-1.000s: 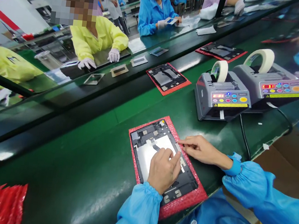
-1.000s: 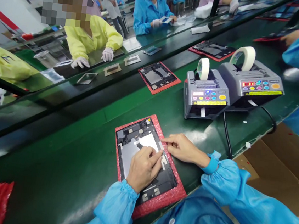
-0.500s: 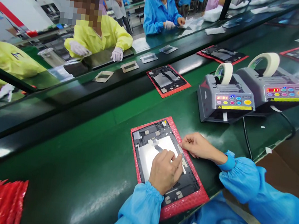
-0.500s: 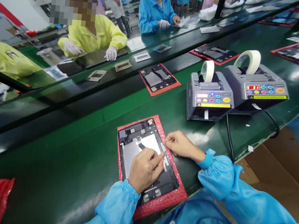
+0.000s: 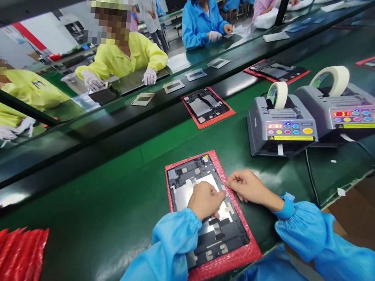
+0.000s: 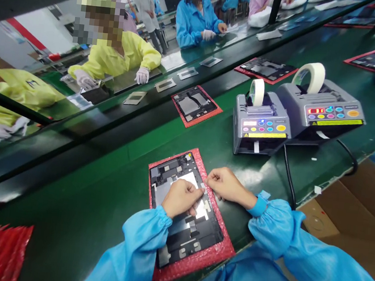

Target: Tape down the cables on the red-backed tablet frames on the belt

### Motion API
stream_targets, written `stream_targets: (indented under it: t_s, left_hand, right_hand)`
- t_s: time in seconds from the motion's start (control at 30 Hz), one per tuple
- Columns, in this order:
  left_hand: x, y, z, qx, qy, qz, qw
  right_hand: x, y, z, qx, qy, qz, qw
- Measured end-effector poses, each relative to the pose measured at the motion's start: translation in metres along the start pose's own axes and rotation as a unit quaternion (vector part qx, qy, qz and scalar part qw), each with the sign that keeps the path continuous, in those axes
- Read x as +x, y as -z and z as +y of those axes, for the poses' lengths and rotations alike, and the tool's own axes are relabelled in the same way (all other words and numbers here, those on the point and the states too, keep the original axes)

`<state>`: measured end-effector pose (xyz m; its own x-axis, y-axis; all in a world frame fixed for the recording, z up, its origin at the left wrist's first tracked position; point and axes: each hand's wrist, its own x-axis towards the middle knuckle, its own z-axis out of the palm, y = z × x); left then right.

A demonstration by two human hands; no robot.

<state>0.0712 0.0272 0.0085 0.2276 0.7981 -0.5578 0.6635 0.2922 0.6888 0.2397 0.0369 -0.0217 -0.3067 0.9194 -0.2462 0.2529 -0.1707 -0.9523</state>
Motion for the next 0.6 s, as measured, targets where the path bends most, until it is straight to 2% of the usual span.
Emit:
stream_targets:
  t_s: [0.13,0.23,0.4,0.5,0.6]
  left_hand:
    - [0.01,-0.002,0.0,-0.036,0.054,-0.044,0.997]
    - [0.016,0.001,0.003,-0.045,0.086,-0.037,0.995]
    - [0.02,0.003,0.007,-0.063,0.119,-0.018,0.991]
    - [0.017,0.007,0.011,-0.087,0.129,-0.034,0.987]
    - [0.025,0.03,0.017,-0.108,0.122,-0.024,0.986]
  right_hand:
    - [0.002,0.004,0.003,-0.021,0.002,0.011,1.0]
    - [0.004,0.008,0.004,-0.049,0.004,0.021,0.999]
    - [0.005,0.012,0.003,-0.087,0.02,0.001,0.996]
    - [0.011,0.016,0.0,-0.165,0.074,0.043,0.983]
    - [0.024,0.02,-0.003,-0.253,0.141,0.111,0.951]
